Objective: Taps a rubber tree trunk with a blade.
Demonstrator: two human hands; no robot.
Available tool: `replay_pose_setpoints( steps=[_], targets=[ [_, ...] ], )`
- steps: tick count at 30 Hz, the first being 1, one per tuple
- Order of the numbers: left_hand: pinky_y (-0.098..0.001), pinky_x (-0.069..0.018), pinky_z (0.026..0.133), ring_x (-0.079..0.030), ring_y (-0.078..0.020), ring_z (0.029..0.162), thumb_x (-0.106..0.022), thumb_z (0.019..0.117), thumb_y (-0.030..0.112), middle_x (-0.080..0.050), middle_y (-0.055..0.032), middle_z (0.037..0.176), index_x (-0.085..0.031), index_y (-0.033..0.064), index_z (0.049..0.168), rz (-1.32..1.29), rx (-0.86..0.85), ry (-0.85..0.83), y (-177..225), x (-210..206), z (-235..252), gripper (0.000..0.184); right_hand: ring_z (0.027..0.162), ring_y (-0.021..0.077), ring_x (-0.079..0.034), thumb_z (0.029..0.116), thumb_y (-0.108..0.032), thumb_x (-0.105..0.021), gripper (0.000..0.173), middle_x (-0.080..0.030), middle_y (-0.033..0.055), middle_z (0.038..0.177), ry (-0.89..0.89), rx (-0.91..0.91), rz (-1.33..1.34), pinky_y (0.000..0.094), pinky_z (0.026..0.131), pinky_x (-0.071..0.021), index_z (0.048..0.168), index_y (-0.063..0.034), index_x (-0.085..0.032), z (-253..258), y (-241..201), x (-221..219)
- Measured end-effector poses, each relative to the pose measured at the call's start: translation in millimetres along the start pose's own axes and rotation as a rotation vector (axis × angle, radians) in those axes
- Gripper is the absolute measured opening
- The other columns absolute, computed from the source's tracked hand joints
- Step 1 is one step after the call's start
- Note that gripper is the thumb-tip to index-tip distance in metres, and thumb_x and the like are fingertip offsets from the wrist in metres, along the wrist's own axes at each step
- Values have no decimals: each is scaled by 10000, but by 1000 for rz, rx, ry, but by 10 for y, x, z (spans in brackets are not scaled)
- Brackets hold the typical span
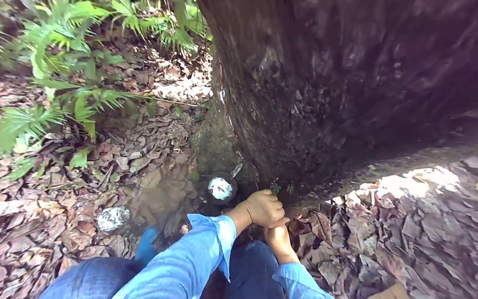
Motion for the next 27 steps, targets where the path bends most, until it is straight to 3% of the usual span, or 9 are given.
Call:
replay_pose_setpoints(
  steps=[4,8,11,14,16,19,21,27],
  targets=[
    [-405,-496,575,-653,-241,577,-595,932,331,-626,-72,577,-615,85,587,53,-8,108,-128,95,87,425,785,487,-728,907,-79,-621,263,-717,308,881,23,-27,-10,610,693,-585,1021,153,-672,178,-135,58],
    [-393,-493,572,-631,-232,556,-574,950,339,-610,-65,561,-600,92,575,35,-3,176,-70,49,115,450,735,443,-734,868,-111,-610,239,-720,264,807,81,125,-18,582,650,-591,904,109,-697,146,-9,140],
    [-375,-464,548,-602,-220,534,-564,951,347,-578,-51,534,-575,105,556,-17,-27,193,63,-55,75,464,766,442,-737,879,-107,-598,238,-721,267,840,20,67,-80,580,668,-592,931,98,-705,-71,13,189],
    [-369,-450,543,-596,-217,530,-568,939,359,-568,-46,528,-573,111,556,-26,-43,196,50,-61,50,457,728,405,-740,872,-125,-592,231,-722,240,812,92,79,-119,533,631,-600,910,75,-701,-114,3,107],
    [-375,-474,551,-612,-223,536,-578,942,352,-583,-54,537,-582,103,562,12,-40,191,-63,16,81,454,764,455,-732,874,-85,-614,223,-715,283,846,67,41,-73,587,669,-591,945,113,-690,39,-53,68],
    [-366,-450,555,-600,-216,537,-575,936,354,-580,-47,538,-576,111,558,62,-29,201,-121,-49,94,449,762,448,-735,852,-119,-611,242,-720,271,829,93,91,-96,577,664,-589,904,100,-701,134,55,10],
    [-372,-480,567,-628,-220,561,-581,941,349,-603,-51,558,-597,107,572,36,-24,170,-68,-101,68,442,745,429,-736,849,-136,-599,246,-718,259,799,123,120,-101,562,639,-585,855,84,-708,73,132,-13],
    [-360,-459,565,-618,-209,559,-592,936,341,-601,-39,556,-599,115,569,83,-45,197,-175,-81,110,431,819,431,-735,869,-131,-585,267,-720,274,860,142,103,-60,568,725,-584,918,104,-703,202,123,-32]
  ],
)
Point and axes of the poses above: each hand's wrist, its own z-axis towards the middle knuckle, its own x-axis out of the back of the hand, y = z × x, the point moved 1 cm from there along z, towards the middle knuckle
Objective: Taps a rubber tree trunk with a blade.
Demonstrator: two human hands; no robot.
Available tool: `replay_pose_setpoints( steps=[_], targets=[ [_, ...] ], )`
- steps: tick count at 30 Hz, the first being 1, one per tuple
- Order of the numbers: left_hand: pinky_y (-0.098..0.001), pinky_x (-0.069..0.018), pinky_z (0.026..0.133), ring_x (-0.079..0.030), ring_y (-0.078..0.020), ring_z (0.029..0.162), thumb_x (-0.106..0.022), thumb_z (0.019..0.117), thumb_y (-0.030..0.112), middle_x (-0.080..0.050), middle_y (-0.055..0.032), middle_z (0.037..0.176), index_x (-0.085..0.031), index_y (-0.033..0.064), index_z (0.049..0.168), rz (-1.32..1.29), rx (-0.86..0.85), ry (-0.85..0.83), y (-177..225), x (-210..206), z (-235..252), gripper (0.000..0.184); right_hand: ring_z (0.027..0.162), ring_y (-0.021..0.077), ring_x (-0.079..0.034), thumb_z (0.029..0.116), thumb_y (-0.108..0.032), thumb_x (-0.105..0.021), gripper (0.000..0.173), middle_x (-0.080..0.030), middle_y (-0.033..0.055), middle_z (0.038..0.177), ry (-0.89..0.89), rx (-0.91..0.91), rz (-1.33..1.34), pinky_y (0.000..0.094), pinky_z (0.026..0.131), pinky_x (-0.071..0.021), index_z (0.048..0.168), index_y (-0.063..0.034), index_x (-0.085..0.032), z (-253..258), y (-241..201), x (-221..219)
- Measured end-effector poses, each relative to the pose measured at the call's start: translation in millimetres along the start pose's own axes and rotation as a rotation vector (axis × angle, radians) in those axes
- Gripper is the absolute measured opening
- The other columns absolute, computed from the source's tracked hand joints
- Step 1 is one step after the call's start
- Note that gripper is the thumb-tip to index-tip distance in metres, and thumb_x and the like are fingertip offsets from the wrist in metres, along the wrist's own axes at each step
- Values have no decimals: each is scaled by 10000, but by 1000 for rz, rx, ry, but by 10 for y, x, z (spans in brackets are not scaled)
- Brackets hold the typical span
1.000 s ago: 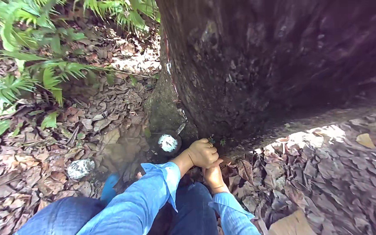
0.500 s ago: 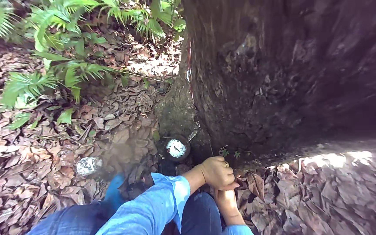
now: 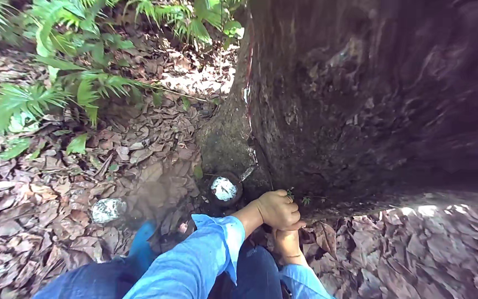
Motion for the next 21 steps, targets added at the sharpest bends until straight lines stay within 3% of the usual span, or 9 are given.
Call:
replay_pose_setpoints(
  steps=[3,5,8,11,14,16,18,21],
  targets=[
    [-377,-503,592,-656,-224,599,-617,935,294,-633,-55,590,-628,97,594,-65,4,-68,76,-12,-49,395,850,474,-730,848,-118,-606,270,-721,301,889,-37,4,-62,605,742,-574,922,117,-717,-102,36,-19],
    [-371,-498,587,-652,-217,592,-621,940,295,-630,-48,583,-631,103,589,-32,-18,-36,-48,23,8,401,894,461,-728,858,-111,-603,274,-719,304,928,-34,-8,-38,602,791,-573,960,119,-712,43,14,-69],
    [-359,-470,576,-632,-204,575,-611,936,309,-620,-36,570,-617,117,572,0,-1,23,-17,-42,-19,412,867,462,-735,853,-89,-609,243,-727,294,902,-41,-10,-48,591,773,-580,928,114,-720,31,43,-57],
    [-381,-515,600,-657,-226,597,-639,943,281,-640,-57,590,-641,95,592,-67,23,-22,53,-22,-46,397,933,475,-718,875,-81,-624,247,-721,307,955,-139,-94,-1,624,825,-560,978,121,-723,-47,22,-12],
    [-365,-499,588,-641,-212,577,-630,955,280,-620,-47,571,-614,107,569,-5,3,55,-100,31,33,423,871,493,-719,887,-83,-617,249,-713,317,924,-134,-95,-16,634,761,-567,977,130,-709,126,-16,-66],
    [-356,-478,585,-623,-203,566,-617,956,277,-612,-40,563,-610,111,567,-2,11,59,-38,-28,-6,423,859,478,-727,873,-96,-612,253,-720,302,908,-99,-52,-31,616,752,-575,950,122,-714,49,24,-80],
    [-364,-510,600,-653,-210,588,-630,957,262,-632,-46,578,-637,102,582,-37,1,-10,-39,19,-42,408,867,478,-728,860,-73,-620,227,-722,301,905,-114,-51,-31,615,762,-575,935,117,-720,21,-27,-108],
    [-370,-492,583,-634,-213,567,-624,955,254,-614,-46,561,-603,109,563,0,20,52,-166,63,39,419,856,506,-720,877,-41,-643,196,-719,317,916,-155,-110,-58,642,754,-570,954,121,-721,216,-102,-106]
  ],
)
Point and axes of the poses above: each hand's wrist, its own z-axis towards the middle knuckle, its own x-axis out of the back of the hand, y = z × x, the point moved 1 cm from there along z, towards the middle knuckle
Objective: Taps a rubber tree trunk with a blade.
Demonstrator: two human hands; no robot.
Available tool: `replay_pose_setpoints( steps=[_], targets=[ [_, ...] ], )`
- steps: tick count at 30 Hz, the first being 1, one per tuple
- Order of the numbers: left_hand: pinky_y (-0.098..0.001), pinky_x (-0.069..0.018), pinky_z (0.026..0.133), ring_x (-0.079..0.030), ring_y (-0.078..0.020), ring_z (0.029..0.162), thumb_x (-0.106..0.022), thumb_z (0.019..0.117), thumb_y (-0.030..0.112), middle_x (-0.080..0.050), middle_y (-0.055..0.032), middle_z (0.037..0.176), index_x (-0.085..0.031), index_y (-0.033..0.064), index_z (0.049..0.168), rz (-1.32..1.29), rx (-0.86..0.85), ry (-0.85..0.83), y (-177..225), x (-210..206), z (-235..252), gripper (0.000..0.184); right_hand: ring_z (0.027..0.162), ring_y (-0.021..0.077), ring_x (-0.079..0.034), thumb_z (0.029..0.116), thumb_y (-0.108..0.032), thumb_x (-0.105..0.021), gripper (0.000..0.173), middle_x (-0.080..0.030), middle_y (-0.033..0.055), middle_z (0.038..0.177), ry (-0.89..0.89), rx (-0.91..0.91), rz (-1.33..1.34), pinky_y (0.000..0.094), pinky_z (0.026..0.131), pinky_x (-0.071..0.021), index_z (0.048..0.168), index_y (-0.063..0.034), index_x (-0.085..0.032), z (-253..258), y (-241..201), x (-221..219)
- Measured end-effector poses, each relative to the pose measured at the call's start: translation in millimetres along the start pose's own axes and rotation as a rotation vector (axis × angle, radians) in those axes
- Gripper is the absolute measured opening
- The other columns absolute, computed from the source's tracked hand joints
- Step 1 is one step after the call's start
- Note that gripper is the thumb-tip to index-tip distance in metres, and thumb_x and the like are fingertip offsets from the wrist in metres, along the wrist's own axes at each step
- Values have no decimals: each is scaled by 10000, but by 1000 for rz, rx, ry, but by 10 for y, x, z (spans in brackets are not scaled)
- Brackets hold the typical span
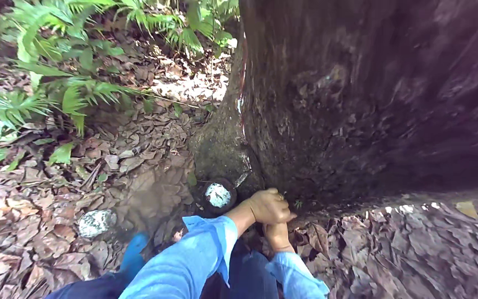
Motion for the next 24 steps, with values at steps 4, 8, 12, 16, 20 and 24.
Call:
replay_pose_setpoints(
  steps=[4,8,12,16,20,24],
  targets=[
    [-373,-514,596,-647,-214,578,-627,963,253,-624,-52,569,-633,98,582,-46,0,-49,100,-39,-83,412,875,482,-727,850,-67,-628,222,-723,303,913,62,31,39,624,765,-573,938,113,-725,-159,90,-91],
    [-364,-489,571,-628,-209,552,-639,950,271,-608,-45,547,-601,108,561,18,7,5,-11,-30,-29,423,912,519,-712,877,-49,-646,209,-713,335,973,-25,-34,-19,657,796,-558,970,121,-725,-11,10,-123],
    [-366,-498,580,-632,-206,554,-631,959,267,-612,-43,551,-622,103,575,2,0,-51,5,0,-76,417,956,483,-716,855,-67,-639,231,-717,317,985,37,0,50,630,840,-561,967,114,-727,-78,56,-244],
    [-358,-472,570,-597,-204,531,-612,966,277,-592,-37,538,-600,114,564,52,20,15,-21,-44,-76,434,1004,510,-695,895,-68,-655,237,-706,333,1043,-64,-71,22,662,876,-536,1028,118,-719,-20,37,-227],
    [-362,-488,579,-614,-209,538,-619,965,274,-594,-40,535,-597,109,560,71,-4,15,-127,37,0,439,1025,514,-689,874,-39,-667,217,-705,339,1049,1,15,7,669,906,-519,1008,121,-727,125,-77,-176],
    [-333,-431,576,-549,-192,513,-595,979,302,-547,-23,514,-545,123,543,119,15,117,-107,46,-18,474,902,517,-714,857,-48,-677,199,-720,324,960,16,-5,-93,676,780,-543,962,112,-731,125,-264,-35]
  ],
)
Point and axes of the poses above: each hand's wrist, its own z-axis towards the middle knuckle, its own x-axis out of the back of the hand, y = z × x, the point moved 1 cm from there along z, towards the middle knuckle
